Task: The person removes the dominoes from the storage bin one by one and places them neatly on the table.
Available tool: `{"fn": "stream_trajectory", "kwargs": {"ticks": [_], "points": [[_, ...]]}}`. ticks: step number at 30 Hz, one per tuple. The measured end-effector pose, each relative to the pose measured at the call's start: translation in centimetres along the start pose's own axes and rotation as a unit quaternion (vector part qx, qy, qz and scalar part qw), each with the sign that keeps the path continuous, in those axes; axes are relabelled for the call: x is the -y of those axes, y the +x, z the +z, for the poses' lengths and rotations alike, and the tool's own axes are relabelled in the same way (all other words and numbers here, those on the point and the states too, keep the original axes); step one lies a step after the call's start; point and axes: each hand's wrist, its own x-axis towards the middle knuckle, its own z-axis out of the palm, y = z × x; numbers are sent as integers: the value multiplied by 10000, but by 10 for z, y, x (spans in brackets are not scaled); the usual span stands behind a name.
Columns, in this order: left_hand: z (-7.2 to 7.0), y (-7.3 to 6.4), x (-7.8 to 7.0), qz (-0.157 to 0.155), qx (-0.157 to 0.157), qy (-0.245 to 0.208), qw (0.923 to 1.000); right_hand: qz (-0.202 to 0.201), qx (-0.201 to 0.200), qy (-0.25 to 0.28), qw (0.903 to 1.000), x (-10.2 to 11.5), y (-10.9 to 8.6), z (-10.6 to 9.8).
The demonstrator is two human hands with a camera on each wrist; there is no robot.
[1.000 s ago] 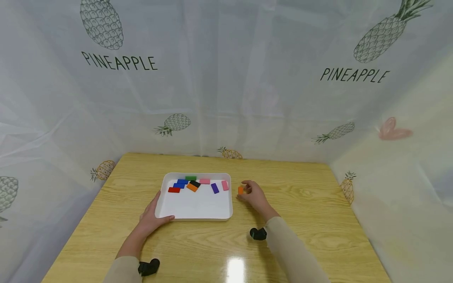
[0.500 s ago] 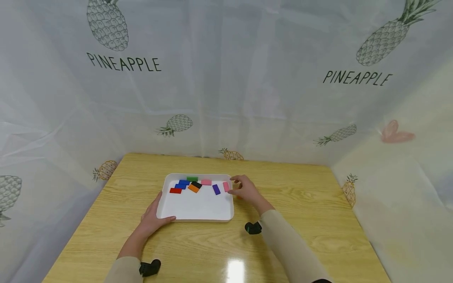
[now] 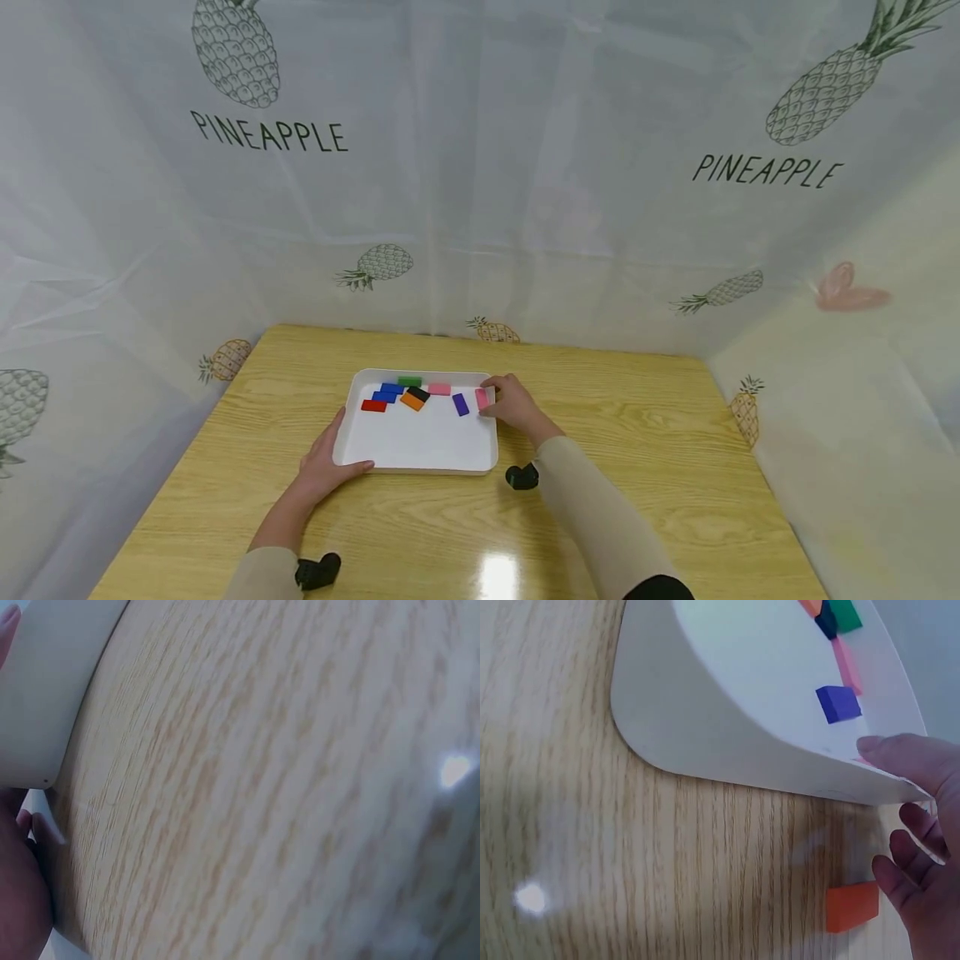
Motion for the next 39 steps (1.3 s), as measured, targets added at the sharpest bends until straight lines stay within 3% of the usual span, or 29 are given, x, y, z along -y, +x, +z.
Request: {"fn": "stream_trajectory", "kwargs": {"ticks": [13, 23, 39], "points": [[0, 0, 0, 38, -26, -76, 10000, 266, 138, -239, 9993, 2, 17, 7], [-2, -2, -3, 4, 12, -69, 10000, 491, 112, -234, 9985, 8, 20, 8], [-3, -2, -5, -128, 89, 2, 9999, 389, 100, -292, 9988, 9, 16, 6]]}}
